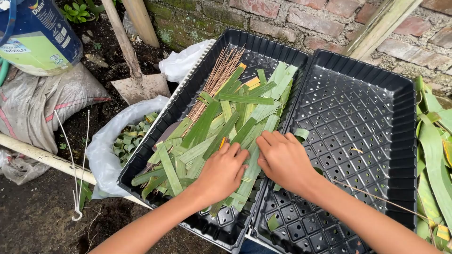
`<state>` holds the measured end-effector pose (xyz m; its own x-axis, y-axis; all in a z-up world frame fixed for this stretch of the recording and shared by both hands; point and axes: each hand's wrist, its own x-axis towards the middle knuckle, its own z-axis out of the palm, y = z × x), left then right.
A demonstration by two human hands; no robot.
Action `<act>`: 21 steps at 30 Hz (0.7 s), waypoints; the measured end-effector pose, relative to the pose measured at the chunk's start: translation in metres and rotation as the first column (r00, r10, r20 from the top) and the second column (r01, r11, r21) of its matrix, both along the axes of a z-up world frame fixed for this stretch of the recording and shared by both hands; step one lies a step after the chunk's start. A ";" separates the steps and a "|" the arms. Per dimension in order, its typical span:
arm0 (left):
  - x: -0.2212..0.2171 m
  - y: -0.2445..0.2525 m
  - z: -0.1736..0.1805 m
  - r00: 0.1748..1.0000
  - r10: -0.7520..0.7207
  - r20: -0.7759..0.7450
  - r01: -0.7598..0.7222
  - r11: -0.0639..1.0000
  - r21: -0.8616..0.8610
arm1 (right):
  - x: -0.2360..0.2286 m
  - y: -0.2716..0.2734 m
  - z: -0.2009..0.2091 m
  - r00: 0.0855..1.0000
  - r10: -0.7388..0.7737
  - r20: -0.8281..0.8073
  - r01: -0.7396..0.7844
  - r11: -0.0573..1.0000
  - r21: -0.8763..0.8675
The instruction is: The person folds and secures long green leaves into small, cylindrical shapes using thin wooden splinters. The person gathers leaves from a large pile in a black tray, rolls them, and fixes each one with a splinter before placing the finished wrappers back into a tray.
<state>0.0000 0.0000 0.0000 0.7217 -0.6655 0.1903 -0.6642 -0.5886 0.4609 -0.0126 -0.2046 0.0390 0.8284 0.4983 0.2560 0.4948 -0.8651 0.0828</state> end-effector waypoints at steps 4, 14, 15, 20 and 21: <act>-0.008 -0.008 0.053 0.935 0.007 -0.353 -0.070 0.984 -0.166 | -0.023 -0.009 0.034 0.985 -0.097 0.145 0.064 0.974 0.217; -0.015 -0.063 0.075 0.659 -0.362 -0.659 -0.374 0.603 -0.705 | -0.094 -0.028 0.052 0.895 0.031 -0.444 0.437 0.135 0.889; -0.016 -0.067 0.072 0.686 -0.342 -0.642 -0.403 0.557 -0.726 | -0.097 -0.032 0.048 0.829 0.067 -0.555 0.538 0.168 0.826; -0.033 -0.062 0.081 0.816 -0.366 -0.447 -0.109 0.662 -0.742 | -0.104 -0.041 0.063 0.872 -0.023 -0.488 0.474 0.287 0.833; -0.037 -0.061 0.080 0.856 -0.393 -0.335 0.049 0.707 -0.705 | -0.105 -0.044 0.069 0.910 -0.154 -0.384 0.414 0.376 0.829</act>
<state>-0.0372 -0.0607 0.0798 0.6835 -0.6424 0.3465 -0.3605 0.1157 0.9256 -0.1173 -0.2482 0.1076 0.9645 -0.1740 0.1987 0.0940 -0.4769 -0.8739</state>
